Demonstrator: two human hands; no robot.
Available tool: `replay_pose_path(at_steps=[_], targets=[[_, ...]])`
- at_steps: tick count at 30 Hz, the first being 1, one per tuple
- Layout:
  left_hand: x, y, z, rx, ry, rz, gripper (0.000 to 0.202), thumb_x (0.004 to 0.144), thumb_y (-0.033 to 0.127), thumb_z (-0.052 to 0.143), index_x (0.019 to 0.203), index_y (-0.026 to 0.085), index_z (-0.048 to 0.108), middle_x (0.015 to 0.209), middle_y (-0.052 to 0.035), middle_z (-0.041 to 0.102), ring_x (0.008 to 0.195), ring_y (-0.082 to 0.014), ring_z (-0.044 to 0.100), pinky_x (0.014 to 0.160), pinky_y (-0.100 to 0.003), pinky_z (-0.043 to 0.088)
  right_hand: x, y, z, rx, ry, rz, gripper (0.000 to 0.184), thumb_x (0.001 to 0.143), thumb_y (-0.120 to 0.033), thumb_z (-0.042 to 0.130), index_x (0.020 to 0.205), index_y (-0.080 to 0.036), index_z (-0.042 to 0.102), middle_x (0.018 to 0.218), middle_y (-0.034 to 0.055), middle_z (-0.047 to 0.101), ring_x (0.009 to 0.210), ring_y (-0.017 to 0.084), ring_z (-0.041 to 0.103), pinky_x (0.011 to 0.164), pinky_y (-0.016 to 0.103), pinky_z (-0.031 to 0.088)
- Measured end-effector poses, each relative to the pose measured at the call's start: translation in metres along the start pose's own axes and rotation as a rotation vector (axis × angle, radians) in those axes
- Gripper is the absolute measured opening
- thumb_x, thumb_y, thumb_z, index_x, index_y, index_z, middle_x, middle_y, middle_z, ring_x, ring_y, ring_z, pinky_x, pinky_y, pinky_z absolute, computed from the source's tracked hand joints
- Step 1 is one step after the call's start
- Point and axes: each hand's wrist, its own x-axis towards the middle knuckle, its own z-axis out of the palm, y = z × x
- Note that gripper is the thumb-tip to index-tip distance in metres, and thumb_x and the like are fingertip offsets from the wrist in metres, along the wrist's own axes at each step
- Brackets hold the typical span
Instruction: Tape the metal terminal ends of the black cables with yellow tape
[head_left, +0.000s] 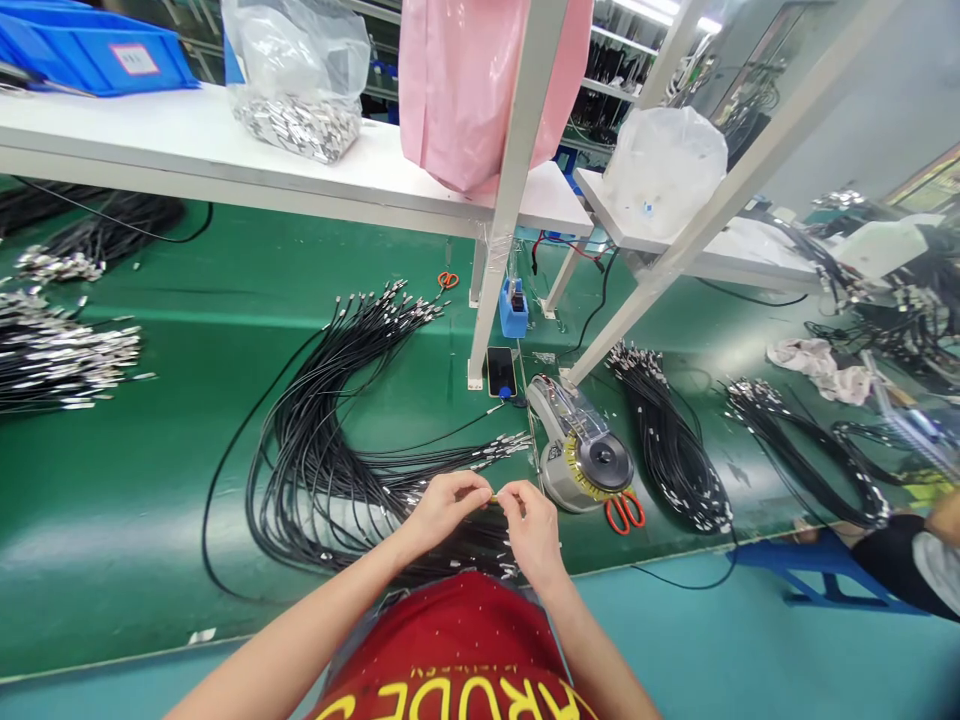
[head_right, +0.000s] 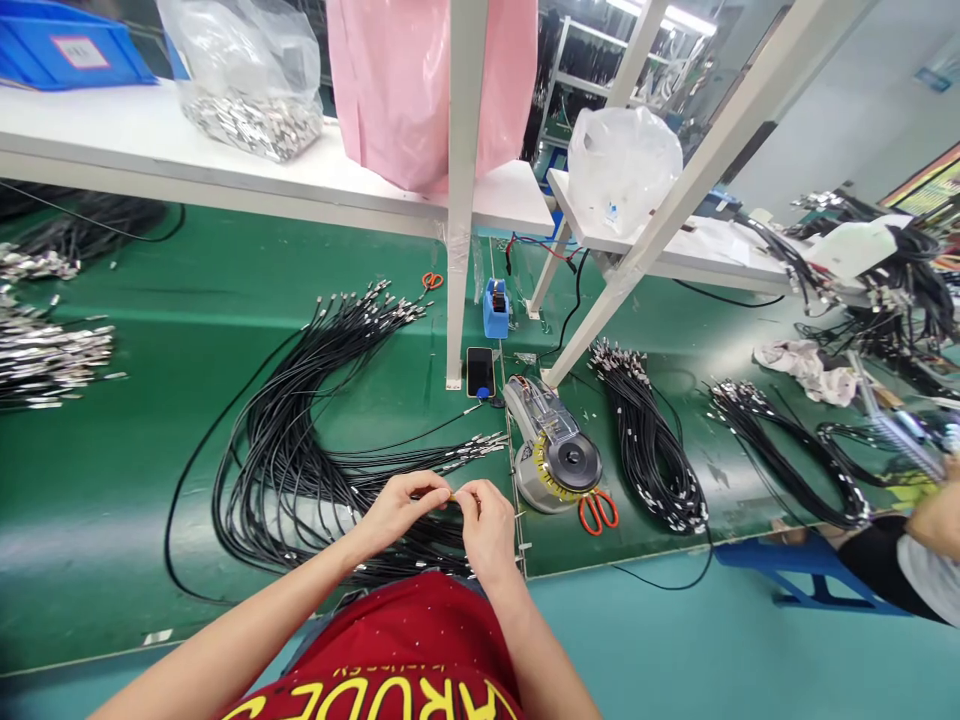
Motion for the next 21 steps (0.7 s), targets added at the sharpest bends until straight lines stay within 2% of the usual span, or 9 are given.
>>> replay_pose_path(at_steps=[3, 6, 9, 11, 14, 17, 19, 21], targets=[[0.004, 0.001, -0.001, -0.169, -0.075, -0.087, 0.029, 0.087, 0.038, 0.059, 0.076, 0.013, 0.067, 0.071, -0.0029, 0.065, 0.069, -0.0156, 0.058, 0.069, -0.026, 0.045, -0.001, 0.000, -0.002, -0.063, -0.024, -0.101, 0.024, 0.094, -0.023, 0.045, 0.079, -0.021, 0.062, 0.077, 0.0025, 0.065, 0.072, 0.018, 0.059, 0.068, 0.027, 0.042], [0.006, 0.002, 0.002, -0.304, -0.089, -0.166, 0.025, 0.083, 0.035, 0.063, 0.071, 0.013, 0.063, 0.065, -0.0007, 0.062, 0.062, -0.0138, 0.056, 0.065, -0.025, 0.045, 0.000, -0.001, -0.005, -0.157, -0.057, -0.194, 0.027, 0.096, -0.024, 0.043, 0.077, -0.021, 0.061, 0.077, 0.0036, 0.064, 0.075, 0.019, 0.057, 0.071, 0.029, 0.041], [0.006, 0.003, 0.005, -0.248, -0.063, -0.137, 0.025, 0.085, 0.033, 0.061, 0.070, 0.013, 0.063, 0.065, -0.0013, 0.063, 0.063, -0.0141, 0.057, 0.066, -0.025, 0.046, 0.001, -0.003, -0.008, -0.187, -0.077, -0.192, 0.026, 0.095, -0.022, 0.044, 0.075, -0.021, 0.060, 0.075, 0.0036, 0.063, 0.074, 0.019, 0.056, 0.071, 0.029, 0.040], [0.003, 0.003, 0.006, -0.075, -0.014, -0.027, 0.024, 0.088, 0.031, 0.058, 0.073, 0.013, 0.065, 0.070, -0.0034, 0.065, 0.067, -0.0153, 0.059, 0.067, -0.025, 0.047, 0.002, -0.004, -0.009, -0.153, -0.075, -0.126, 0.024, 0.093, -0.021, 0.045, 0.074, -0.021, 0.059, 0.074, 0.0028, 0.063, 0.072, 0.018, 0.057, 0.070, 0.028, 0.040], [-0.004, -0.002, 0.004, 0.289, 0.040, 0.251, 0.022, 0.093, 0.026, 0.052, 0.084, 0.015, 0.070, 0.083, -0.0077, 0.070, 0.077, -0.0174, 0.063, 0.074, -0.027, 0.049, 0.003, -0.003, -0.008, -0.014, -0.105, 0.059, 0.021, 0.089, -0.023, 0.050, 0.070, -0.021, 0.058, 0.066, -0.0001, 0.060, 0.062, 0.016, 0.055, 0.062, 0.026, 0.040], [-0.014, -0.014, 0.001, 0.585, -0.034, 0.490, 0.024, 0.095, 0.020, 0.048, 0.103, 0.018, 0.071, 0.100, -0.0114, 0.072, 0.086, -0.0195, 0.066, 0.077, -0.029, 0.051, 0.004, 0.003, -0.004, 0.245, -0.159, 0.267, 0.020, 0.085, -0.027, 0.055, 0.067, -0.020, 0.057, 0.058, -0.0026, 0.056, 0.053, 0.014, 0.053, 0.054, 0.024, 0.041], [-0.021, -0.023, -0.001, 0.654, -0.103, 0.588, 0.028, 0.095, 0.018, 0.046, 0.113, 0.021, 0.068, 0.114, -0.0124, 0.070, 0.097, -0.0217, 0.067, 0.083, -0.032, 0.052, 0.004, 0.008, -0.002, 0.383, -0.149, 0.341, 0.019, 0.083, -0.029, 0.057, 0.067, -0.018, 0.058, 0.057, -0.0027, 0.057, 0.051, 0.013, 0.053, 0.053, 0.024, 0.042], [-0.026, -0.029, -0.005, 0.607, -0.089, 0.592, 0.030, 0.096, 0.018, 0.047, 0.120, 0.023, 0.065, 0.123, -0.0115, 0.066, 0.109, -0.0229, 0.063, 0.092, -0.035, 0.051, 0.004, 0.011, -0.001, 0.450, -0.130, 0.355, 0.020, 0.082, -0.031, 0.059, 0.068, -0.017, 0.060, 0.058, -0.0023, 0.059, 0.051, 0.012, 0.053, 0.053, 0.023, 0.042]])
